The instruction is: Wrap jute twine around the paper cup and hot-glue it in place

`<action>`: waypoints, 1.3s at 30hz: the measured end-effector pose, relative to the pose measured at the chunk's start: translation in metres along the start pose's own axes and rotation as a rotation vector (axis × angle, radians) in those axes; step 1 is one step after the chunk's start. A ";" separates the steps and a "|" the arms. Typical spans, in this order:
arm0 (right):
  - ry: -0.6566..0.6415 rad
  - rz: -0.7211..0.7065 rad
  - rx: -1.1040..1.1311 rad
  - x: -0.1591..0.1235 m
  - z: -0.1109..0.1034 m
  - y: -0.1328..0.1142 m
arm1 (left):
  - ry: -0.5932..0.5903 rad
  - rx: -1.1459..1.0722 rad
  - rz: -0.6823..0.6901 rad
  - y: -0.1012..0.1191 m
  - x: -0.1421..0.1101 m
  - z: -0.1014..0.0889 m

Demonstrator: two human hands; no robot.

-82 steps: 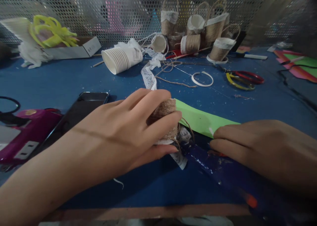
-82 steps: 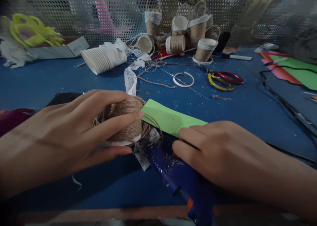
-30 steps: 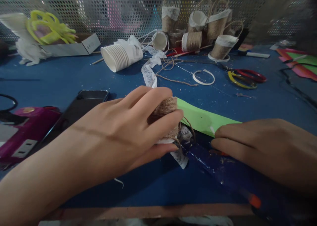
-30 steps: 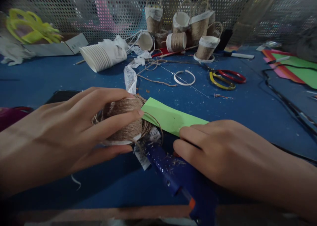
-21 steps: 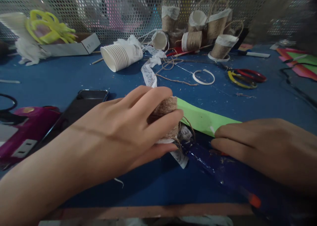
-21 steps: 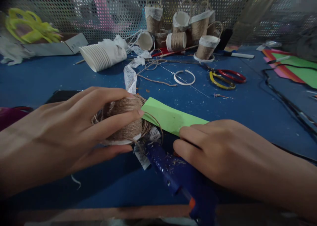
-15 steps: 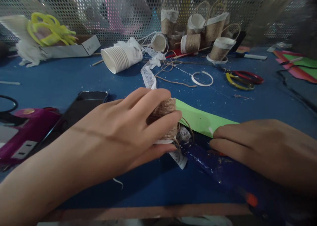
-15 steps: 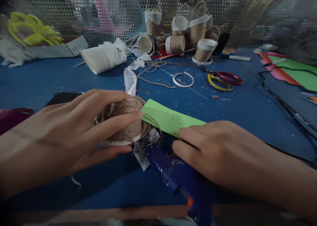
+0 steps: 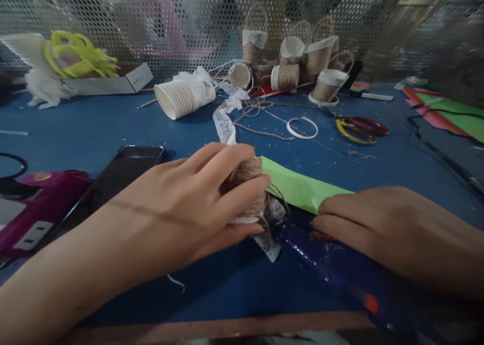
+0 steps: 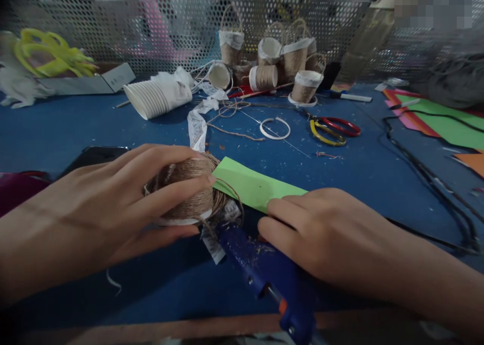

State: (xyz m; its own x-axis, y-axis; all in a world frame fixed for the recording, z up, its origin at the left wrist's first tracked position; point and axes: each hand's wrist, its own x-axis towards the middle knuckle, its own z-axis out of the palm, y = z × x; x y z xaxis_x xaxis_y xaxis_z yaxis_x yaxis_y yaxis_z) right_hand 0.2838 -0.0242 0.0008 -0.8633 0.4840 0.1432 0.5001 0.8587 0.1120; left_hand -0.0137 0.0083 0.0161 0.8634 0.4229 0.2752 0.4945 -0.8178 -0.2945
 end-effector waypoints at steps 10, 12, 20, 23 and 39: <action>-0.034 0.023 0.030 0.002 -0.005 0.002 | 0.010 -0.018 -0.001 -0.001 -0.001 0.000; -0.013 0.029 0.024 0.003 -0.006 0.002 | 0.021 -0.015 0.002 -0.001 0.000 -0.001; 0.004 0.108 0.073 -0.002 -0.003 0.003 | 0.033 -0.033 0.007 -0.001 -0.001 0.000; -0.009 0.182 0.107 -0.005 -0.004 0.000 | 0.027 -0.039 0.009 -0.002 -0.001 0.000; -0.032 0.412 0.618 -0.006 -0.008 0.009 | 0.025 -0.036 0.005 -0.001 0.000 -0.001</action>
State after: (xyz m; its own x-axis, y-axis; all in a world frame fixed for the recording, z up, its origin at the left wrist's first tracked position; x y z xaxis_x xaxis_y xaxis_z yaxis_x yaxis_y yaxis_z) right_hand 0.2941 -0.0210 0.0087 -0.6202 0.7841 0.0240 0.6622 0.5397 -0.5198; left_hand -0.0145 0.0089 0.0171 0.8631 0.4091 0.2961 0.4854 -0.8338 -0.2629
